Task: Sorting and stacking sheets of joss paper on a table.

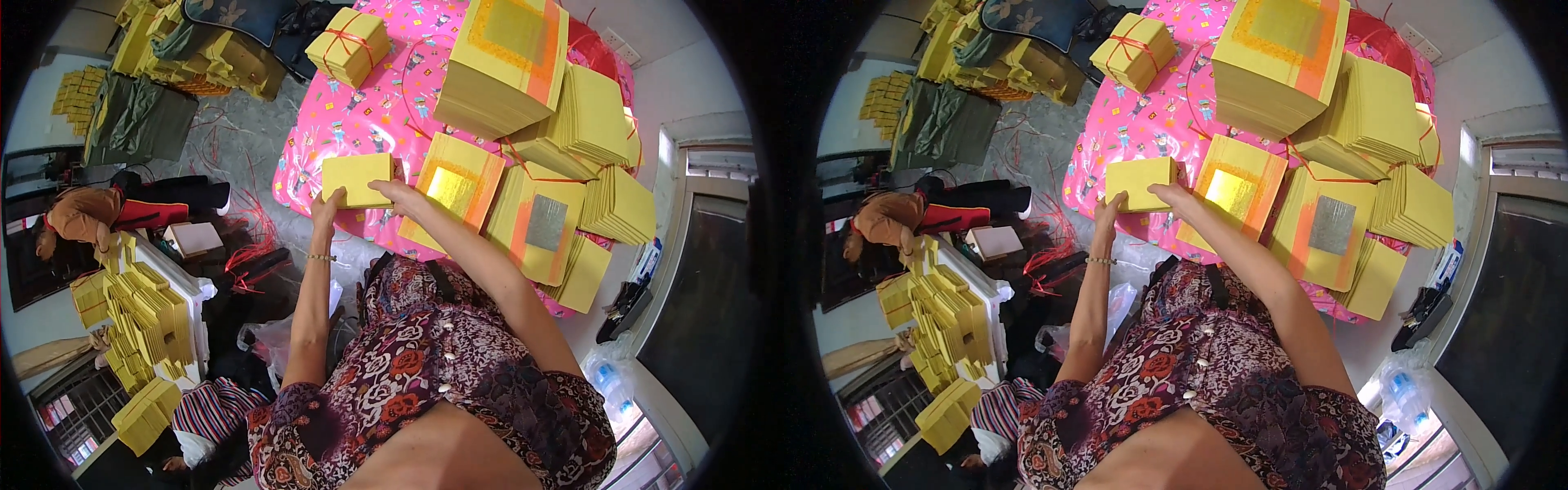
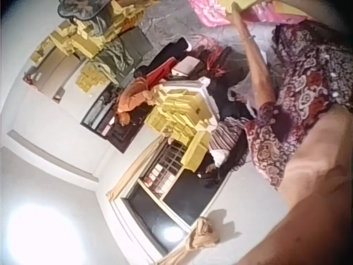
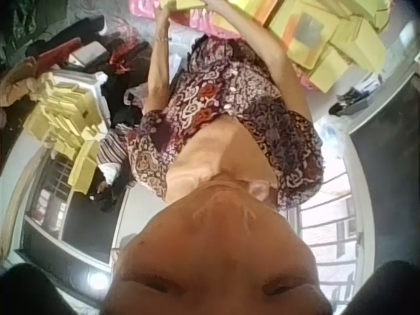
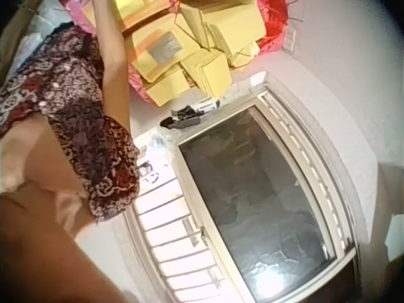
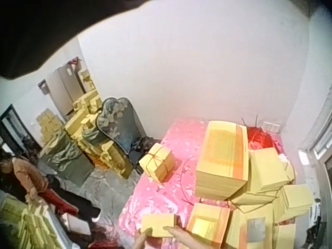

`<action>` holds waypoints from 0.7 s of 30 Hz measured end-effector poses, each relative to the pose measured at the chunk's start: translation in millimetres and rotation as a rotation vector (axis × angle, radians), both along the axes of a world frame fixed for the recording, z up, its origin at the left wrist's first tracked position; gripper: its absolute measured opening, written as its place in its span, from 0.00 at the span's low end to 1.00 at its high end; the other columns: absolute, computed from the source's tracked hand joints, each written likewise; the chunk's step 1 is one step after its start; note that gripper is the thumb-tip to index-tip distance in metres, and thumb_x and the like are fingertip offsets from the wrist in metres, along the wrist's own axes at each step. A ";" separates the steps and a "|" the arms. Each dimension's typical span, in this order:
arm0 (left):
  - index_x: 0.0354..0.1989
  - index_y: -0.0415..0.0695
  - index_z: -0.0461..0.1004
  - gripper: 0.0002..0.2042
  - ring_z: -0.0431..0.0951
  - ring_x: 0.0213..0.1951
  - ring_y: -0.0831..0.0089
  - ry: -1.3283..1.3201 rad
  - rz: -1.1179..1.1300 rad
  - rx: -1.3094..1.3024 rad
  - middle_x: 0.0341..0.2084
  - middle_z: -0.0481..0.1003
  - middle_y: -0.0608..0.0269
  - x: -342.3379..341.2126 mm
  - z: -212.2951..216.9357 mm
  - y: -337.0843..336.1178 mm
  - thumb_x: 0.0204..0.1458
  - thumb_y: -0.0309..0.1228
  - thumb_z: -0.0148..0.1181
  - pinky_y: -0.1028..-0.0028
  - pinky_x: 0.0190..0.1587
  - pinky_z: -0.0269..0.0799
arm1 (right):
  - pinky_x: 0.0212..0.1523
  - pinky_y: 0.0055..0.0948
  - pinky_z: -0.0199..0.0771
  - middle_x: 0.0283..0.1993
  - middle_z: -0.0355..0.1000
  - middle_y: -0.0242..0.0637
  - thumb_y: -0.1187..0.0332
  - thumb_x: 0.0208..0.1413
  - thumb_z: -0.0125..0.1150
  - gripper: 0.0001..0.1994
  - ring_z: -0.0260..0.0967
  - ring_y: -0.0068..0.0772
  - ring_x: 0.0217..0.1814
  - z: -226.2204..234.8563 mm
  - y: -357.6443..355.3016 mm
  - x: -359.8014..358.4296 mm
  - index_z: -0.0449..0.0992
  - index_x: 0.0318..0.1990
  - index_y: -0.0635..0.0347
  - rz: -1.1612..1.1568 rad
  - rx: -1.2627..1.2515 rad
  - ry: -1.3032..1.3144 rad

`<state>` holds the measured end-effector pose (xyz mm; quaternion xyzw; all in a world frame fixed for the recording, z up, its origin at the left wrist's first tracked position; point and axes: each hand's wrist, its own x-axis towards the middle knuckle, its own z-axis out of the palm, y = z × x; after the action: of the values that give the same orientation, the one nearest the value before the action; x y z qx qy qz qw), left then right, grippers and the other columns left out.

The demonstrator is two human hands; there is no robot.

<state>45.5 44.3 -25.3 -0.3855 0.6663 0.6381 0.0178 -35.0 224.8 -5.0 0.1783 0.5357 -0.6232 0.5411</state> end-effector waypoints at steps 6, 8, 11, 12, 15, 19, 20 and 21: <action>0.50 0.33 0.74 0.23 0.78 0.42 0.71 -0.004 -0.055 -0.026 0.42 0.79 0.58 0.8 -11.1 -8.4 0.49 0.35 0.68 0.72 0.46 0.72 | 0.64 0.70 0.47 0.70 0.55 0.50 0.55 0.59 0.57 0.33 0.48 0.50 0.73 0.3 -2.9 2.8 0.56 0.69 0.58 0.028 0.107 0.043; 0.49 0.34 0.75 0.21 0.78 0.41 0.73 0.010 -0.094 -0.021 0.40 0.79 0.60 -1.6 -12.5 -10.4 0.50 0.35 0.67 0.74 0.45 0.71 | 0.65 0.69 0.46 0.70 0.56 0.49 0.55 0.60 0.56 0.33 0.47 0.49 0.73 -6.7 0.1 5.3 0.56 0.68 0.59 0.020 -0.035 0.080; 0.49 0.33 0.75 0.20 0.78 0.40 0.73 0.019 -0.075 -0.068 0.40 0.79 0.60 6.8 -21.3 -16.8 0.50 0.33 0.67 0.75 0.44 0.72 | 0.63 0.68 0.49 0.68 0.59 0.48 0.57 0.60 0.55 0.31 0.51 0.48 0.72 3.0 -6.7 13.7 0.57 0.68 0.59 0.032 -0.005 0.163; 0.49 0.33 0.75 0.20 0.78 0.40 0.73 0.019 -0.074 -0.069 0.40 0.79 0.60 7.1 -23.1 -18.3 0.50 0.33 0.67 0.75 0.44 0.72 | 0.63 0.68 0.49 0.68 0.59 0.48 0.57 0.60 0.55 0.31 0.51 0.48 0.72 4.2 -6.4 12.6 0.57 0.68 0.59 0.034 -0.006 0.163; 0.52 0.32 0.72 0.25 0.79 0.42 0.71 0.042 -0.103 -0.031 0.42 0.79 0.56 2.4 -25.0 -16.9 0.48 0.33 0.68 0.74 0.45 0.74 | 0.64 0.58 0.54 0.67 0.60 0.49 0.60 0.62 0.53 0.29 0.54 0.45 0.70 -0.6 -0.2 4.3 0.57 0.67 0.63 -0.001 0.021 -0.018; 0.55 0.34 0.71 0.26 0.78 0.43 0.73 0.086 -0.118 -0.075 0.44 0.78 0.59 -5.9 -25.2 -19.1 0.51 0.35 0.67 0.75 0.47 0.72 | 0.63 0.41 0.63 0.63 0.65 0.48 0.63 0.63 0.52 0.27 0.63 0.40 0.65 8.2 17.8 3.5 0.59 0.65 0.70 -0.080 -0.132 0.143; 0.57 0.35 0.69 0.28 0.77 0.45 0.72 0.055 -0.097 -0.081 0.45 0.77 0.58 4.3 -27.0 -27.4 0.50 0.37 0.68 0.74 0.48 0.72 | 0.62 0.35 0.65 0.61 0.67 0.47 0.65 0.63 0.52 0.26 0.66 0.38 0.63 32.8 22.6 7.5 0.59 0.64 0.72 0.010 -0.142 0.238; 0.57 0.35 0.69 0.28 0.77 0.45 0.72 0.054 -0.090 -0.080 0.45 0.77 0.58 9.0 -22.4 -28.4 0.50 0.37 0.68 0.74 0.48 0.72 | 0.62 0.35 0.65 0.61 0.67 0.47 0.65 0.63 0.52 0.26 0.66 0.38 0.63 58.6 34.2 10.5 0.59 0.64 0.72 0.018 -0.142 0.237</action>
<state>54.5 15.9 -47.7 -0.3380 0.7082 0.6197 0.0130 -24.5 259.0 53.5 0.0598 0.5519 -0.6715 0.4908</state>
